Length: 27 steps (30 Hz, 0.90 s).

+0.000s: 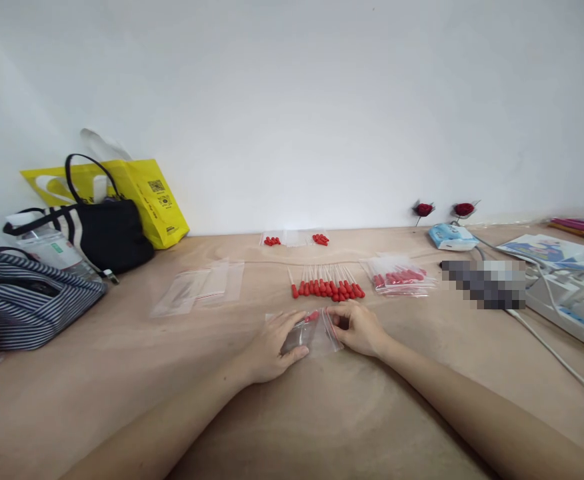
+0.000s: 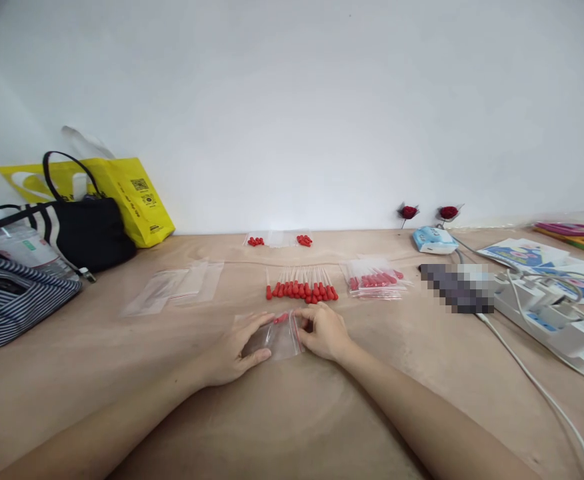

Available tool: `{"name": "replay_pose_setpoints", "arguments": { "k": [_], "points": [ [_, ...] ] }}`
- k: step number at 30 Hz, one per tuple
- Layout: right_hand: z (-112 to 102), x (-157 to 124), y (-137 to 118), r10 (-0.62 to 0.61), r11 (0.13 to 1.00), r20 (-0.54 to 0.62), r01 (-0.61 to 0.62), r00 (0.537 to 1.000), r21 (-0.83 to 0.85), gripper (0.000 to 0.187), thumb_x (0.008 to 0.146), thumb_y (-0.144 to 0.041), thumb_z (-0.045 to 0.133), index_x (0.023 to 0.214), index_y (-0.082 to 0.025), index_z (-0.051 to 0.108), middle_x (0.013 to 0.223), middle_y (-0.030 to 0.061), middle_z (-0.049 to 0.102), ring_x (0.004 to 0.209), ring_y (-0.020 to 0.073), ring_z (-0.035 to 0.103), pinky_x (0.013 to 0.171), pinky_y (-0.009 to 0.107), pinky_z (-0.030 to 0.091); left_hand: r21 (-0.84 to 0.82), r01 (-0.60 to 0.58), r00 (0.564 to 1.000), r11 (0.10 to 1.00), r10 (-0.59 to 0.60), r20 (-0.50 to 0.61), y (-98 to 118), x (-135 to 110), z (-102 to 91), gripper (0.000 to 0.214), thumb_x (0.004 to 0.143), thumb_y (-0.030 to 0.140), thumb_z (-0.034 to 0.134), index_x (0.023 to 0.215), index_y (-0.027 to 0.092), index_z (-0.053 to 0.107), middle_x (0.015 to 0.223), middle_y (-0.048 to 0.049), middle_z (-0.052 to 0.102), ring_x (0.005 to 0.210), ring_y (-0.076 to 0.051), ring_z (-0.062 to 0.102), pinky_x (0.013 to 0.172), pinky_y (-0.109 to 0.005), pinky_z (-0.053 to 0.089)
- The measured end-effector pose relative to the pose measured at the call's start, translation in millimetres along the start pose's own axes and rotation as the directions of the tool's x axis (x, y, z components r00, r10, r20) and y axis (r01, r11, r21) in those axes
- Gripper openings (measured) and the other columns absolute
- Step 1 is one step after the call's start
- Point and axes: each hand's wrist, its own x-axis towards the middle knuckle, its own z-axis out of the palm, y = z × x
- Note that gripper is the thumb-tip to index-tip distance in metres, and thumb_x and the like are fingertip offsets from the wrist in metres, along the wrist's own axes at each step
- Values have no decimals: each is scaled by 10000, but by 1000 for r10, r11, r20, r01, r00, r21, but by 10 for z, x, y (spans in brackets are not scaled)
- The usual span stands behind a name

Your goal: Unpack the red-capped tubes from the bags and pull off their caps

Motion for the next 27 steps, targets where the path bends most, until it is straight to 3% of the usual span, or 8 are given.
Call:
{"name": "replay_pose_setpoints", "arguments": {
  "k": [7,10,13,16,19,21,24,27],
  "points": [
    [16,43,26,-88,993,19,87,996,82,98,704,-270,588,750,-211,650,661,5,549,672,141,469,639,259,359,-26,-28,1000,999,28,0,-23,3,-3,542,773,375,527,1270,220,377,1297,-85,439,1186,-258,393,1010,-426,264],
    [38,51,75,-35,984,-31,40,999,173,205,652,-391,650,704,-193,636,654,-1,536,667,138,472,641,262,371,-9,-28,1000,1000,28,-4,-47,1,14,555,765,391,538,1270,230,374,1291,-82,446,1187,-255,392,1022,-438,237],
    [54,50,73,-57,989,-5,57,998,135,276,625,-430,673,799,-216,661,691,3,536,700,147,475,667,276,366,-6,-23,1000,1000,23,6,-62,3,16,569,759,412,541,1271,229,373,1295,-89,438,1189,-261,386,1011,-440,255],
    [56,44,40,-79,993,20,76,997,94,200,645,-403,665,730,-222,669,710,13,538,716,150,474,684,287,359,-17,-12,1000,1000,12,12,-68,3,8,572,751,415,549,1264,221,385,1290,-99,438,1192,-276,376,998,-446,271],
    [-9,22,53,-44,976,-9,45,999,215,180,635,-360,672,658,-190,619,715,12,534,700,139,482,657,272,375,-25,-19,1000,1000,19,21,-65,1,-10,559,757,404,543,1262,225,384,1293,-93,434,1189,-266,377,996,-437,273],
    [-115,-1,109,-9,918,24,-2,1000,396,203,650,-367,652,678,-180,578,698,-1,536,640,116,483,600,249,381,-17,-24,999,1000,25,29,-55,1,-29,550,765,400,534,1262,221,380,1292,-93,434,1183,-255,383,996,-429,272],
    [-342,-14,242,83,750,67,-107,994,653,253,656,-404,638,723,-182,537,639,-24,553,558,96,493,534,230,379,-4,-20,999,1000,20,40,-30,-5,-60,539,768,403,528,1253,212,389,1281,-98,443,1174,-250,392,995,-427,272],
    [-534,14,352,220,584,-108,-42,970,811,283,616,-403,674,716,-197,507,635,-27,578,571,109,550,557,244,421,-6,-21,999,1000,21,44,-21,-17,-83,538,763,400,533,1249,214,398,1275,-100,448,1173,-251,394,992,-425,278]
  ]
}}
